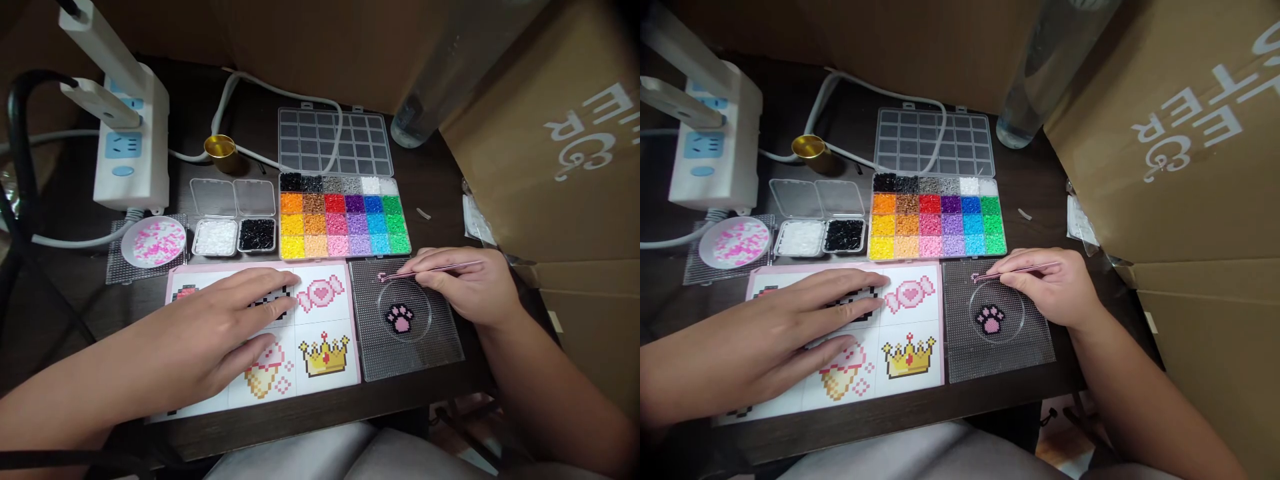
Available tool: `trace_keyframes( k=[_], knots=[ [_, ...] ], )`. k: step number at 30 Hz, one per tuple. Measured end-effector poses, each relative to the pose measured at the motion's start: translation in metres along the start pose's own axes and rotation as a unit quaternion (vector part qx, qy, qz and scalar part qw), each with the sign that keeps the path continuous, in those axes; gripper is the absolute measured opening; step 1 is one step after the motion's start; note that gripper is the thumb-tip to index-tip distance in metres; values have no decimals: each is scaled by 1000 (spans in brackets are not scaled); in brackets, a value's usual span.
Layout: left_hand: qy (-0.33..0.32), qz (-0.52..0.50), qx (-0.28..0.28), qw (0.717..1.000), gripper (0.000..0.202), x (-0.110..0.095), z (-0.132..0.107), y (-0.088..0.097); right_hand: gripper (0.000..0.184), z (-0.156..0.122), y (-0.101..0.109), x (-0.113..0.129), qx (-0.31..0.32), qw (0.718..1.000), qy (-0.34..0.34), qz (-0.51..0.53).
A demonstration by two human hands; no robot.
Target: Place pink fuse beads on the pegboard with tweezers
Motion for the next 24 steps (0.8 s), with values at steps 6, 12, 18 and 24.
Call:
trace_keyframes(
  k=[6,12,18,24],
  knots=[
    [4,-9,2,1000,43,2,-1,2,9,0,0,-1,7,1000,-7,21],
    [19,-50,3,999,43,5,-3,-1,12,0,-2,1,17,999,5,26],
    [20,-49,-4,999,42,4,-3,2,24,1,-3,5,28,999,32,29],
    [18,-43,-1,999,42,3,-2,2,27,1,-3,6,35,998,41,27]
  ],
)
Point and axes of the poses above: each hand's wrist, its own z-axis towards the middle knuckle, its own y-axis out of the back of the hand, x = y × z, the point moved 8 cm from there along z, towards the middle knuckle, and after that the axes turned 3 degrees about z, right-handed, at the moved point
